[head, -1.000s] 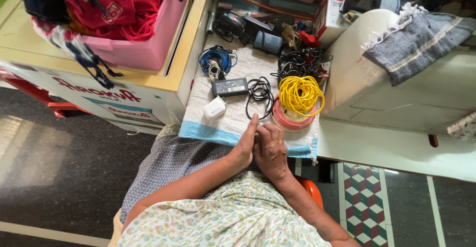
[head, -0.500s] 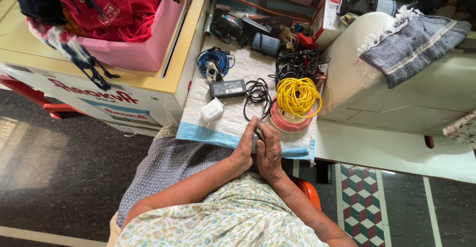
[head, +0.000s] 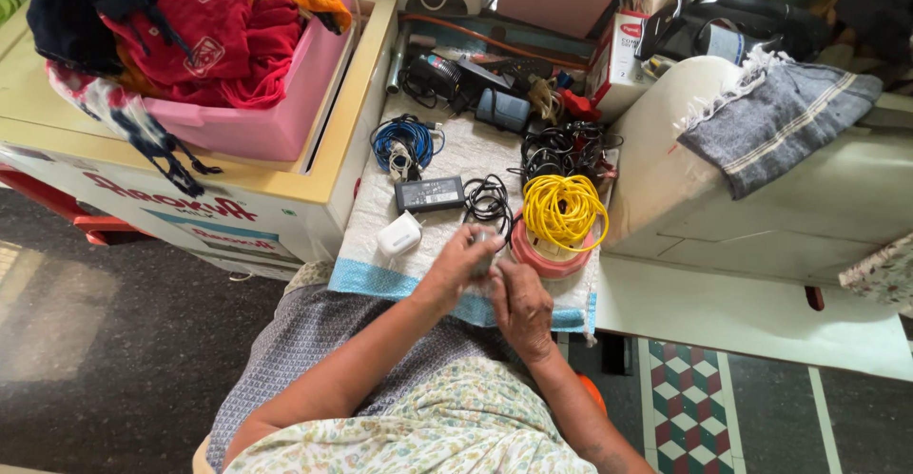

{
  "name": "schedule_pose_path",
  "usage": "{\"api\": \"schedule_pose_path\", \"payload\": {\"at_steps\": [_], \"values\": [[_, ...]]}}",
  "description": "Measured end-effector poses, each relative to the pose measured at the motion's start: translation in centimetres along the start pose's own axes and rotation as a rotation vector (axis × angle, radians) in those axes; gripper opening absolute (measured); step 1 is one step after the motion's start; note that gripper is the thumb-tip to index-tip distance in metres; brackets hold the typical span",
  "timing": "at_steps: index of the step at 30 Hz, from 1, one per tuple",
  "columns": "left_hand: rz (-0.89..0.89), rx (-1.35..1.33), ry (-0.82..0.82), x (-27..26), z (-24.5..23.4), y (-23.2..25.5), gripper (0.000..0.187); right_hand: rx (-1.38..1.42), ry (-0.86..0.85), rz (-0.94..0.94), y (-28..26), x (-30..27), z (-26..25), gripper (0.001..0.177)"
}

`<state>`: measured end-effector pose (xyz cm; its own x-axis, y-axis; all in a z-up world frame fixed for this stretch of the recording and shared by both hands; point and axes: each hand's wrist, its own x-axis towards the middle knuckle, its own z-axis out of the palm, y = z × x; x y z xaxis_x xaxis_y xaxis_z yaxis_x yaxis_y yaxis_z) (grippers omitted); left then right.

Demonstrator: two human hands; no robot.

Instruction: The person organizes electronic components, cables, and power strips on a surface. The person wipes a power strip with a cloth, coils several cables, and rearranges items including adapters and wires.

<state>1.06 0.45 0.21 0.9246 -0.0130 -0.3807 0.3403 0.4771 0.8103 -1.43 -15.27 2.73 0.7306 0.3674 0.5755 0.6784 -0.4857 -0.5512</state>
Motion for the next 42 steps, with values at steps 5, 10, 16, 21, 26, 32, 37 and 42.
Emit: {"api": "schedule_pose_path", "payload": {"at_steps": [5,10,16,21,26,32,37,42], "values": [[0.199,0.048,0.056,7.0,-0.9,3.2,0.056,-0.121,-0.008,-0.088,-0.6,0.3,-0.4,0.023],[0.463,0.579,0.237,16.5,-0.6,6.6,0.067,-0.118,-0.039,-0.071,0.0,-0.1,-0.3,0.025],[0.499,1.26,0.511,20.4,2.9,7.1,0.087,-0.148,-0.045,-0.106,0.2,-0.2,-0.3,0.027],[0.676,0.896,0.22,22.0,1.6,6.2,0.07,-0.116,-0.042,-0.104,0.1,0.0,-0.5,0.027],[0.608,0.967,0.052,16.1,-1.7,8.8,0.036,-0.123,-0.029,-0.102,-0.2,0.3,-0.4,0.027],[0.613,1.416,0.174,5.8,-5.9,11.9,0.03,-0.142,-0.017,-0.098,-0.4,0.6,-0.1,0.027],[0.611,1.568,0.057,1.9,-7.3,12.5,0.053,-0.181,-0.012,-0.085,-0.4,0.2,0.5,0.027],[0.559,1.784,0.02,2.9,-6.2,10.9,0.06,-0.232,-0.032,-0.063,-0.3,0.3,0.7,0.026]]}}
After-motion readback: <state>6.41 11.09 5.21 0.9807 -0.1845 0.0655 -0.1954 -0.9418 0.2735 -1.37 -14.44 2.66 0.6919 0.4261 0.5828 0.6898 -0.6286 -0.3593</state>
